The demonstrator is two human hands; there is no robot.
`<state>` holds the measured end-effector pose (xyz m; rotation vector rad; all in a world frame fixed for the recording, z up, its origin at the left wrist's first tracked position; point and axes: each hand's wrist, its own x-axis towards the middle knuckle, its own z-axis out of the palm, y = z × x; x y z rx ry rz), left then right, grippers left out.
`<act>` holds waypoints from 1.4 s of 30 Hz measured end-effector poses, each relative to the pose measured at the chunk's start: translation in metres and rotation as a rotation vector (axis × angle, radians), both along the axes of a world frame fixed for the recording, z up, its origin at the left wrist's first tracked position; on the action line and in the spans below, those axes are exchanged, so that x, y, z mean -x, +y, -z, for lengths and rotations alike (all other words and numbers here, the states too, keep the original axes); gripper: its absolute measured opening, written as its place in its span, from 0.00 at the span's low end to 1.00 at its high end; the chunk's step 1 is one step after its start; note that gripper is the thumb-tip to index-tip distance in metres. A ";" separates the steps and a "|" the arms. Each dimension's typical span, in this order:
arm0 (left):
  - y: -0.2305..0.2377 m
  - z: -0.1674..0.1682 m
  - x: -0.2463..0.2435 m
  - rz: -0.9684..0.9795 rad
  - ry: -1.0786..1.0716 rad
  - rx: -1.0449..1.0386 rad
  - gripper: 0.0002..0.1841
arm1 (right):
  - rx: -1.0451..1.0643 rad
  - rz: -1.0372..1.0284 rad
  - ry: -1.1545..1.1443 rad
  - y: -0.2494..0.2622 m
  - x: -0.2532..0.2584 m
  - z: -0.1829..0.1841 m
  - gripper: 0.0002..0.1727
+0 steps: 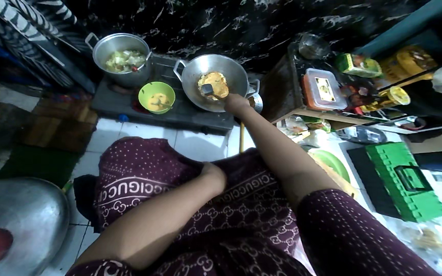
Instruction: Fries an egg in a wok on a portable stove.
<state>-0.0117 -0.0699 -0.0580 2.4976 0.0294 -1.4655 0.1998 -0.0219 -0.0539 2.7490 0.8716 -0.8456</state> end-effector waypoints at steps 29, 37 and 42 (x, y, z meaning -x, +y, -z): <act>0.002 0.001 0.002 0.022 -0.016 0.019 0.13 | -0.039 0.135 -0.090 -0.005 -0.031 0.006 0.19; 0.001 -0.001 0.000 0.018 0.001 0.011 0.13 | -0.041 0.048 -0.029 0.000 -0.033 0.007 0.18; 0.001 0.003 -0.003 0.057 0.004 -0.025 0.13 | 0.002 0.056 -0.071 0.000 -0.023 -0.019 0.21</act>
